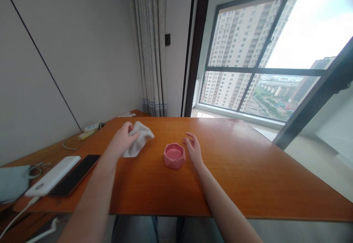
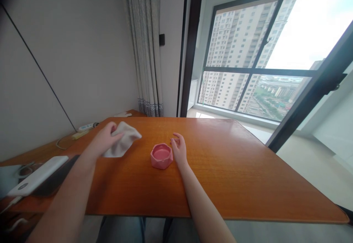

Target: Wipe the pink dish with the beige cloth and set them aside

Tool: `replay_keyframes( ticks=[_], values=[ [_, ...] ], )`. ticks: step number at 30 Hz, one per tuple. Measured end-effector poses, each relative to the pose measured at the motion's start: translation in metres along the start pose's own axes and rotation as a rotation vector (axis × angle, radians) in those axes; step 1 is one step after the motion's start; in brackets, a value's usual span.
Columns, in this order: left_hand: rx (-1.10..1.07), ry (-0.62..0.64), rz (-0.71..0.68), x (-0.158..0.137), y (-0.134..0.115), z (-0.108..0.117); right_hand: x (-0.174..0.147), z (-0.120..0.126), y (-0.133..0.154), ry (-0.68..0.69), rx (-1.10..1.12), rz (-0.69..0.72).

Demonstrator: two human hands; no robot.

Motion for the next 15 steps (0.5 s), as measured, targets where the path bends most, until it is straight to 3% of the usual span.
replay_keyframes(
  ticks=[3, 7, 9, 12, 13, 15],
  values=[
    [-0.264, 0.09, -0.117, 0.004, -0.073, -0.025, -0.003, -0.021, -0.003, 0.103, 0.371, -0.169],
    [-0.514, 0.28, -0.177, 0.005, -0.12, -0.076, -0.015, -0.044, -0.006, 0.208, 0.694, -0.417],
    [-0.582, 0.346, -0.179, 0.004, -0.125, -0.099, -0.019, -0.045, -0.007, 0.203, 0.741, -0.501],
    [-0.665, 0.414, -0.134, 0.005, -0.112, -0.128, -0.022, -0.036, -0.015, 0.177, 0.669, -0.594],
    [-0.687, 0.416, -0.108, 0.007, -0.103, -0.136, -0.021, -0.029, -0.019, 0.144, 0.605, -0.597],
    [-0.672, 0.372, -0.059, 0.01, -0.079, -0.148, -0.006, -0.001, -0.019, 0.011, 0.427, -0.443]
  ],
)
Point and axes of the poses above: each hand's wrist, its own x-axis towards the middle knuckle, its own z-axis out of the back of the hand, y = z × x, the point moved 10 cm from there along x, towards the middle knuckle, and after that the axes turned 8 degrees about z, right-handed, at the moved point
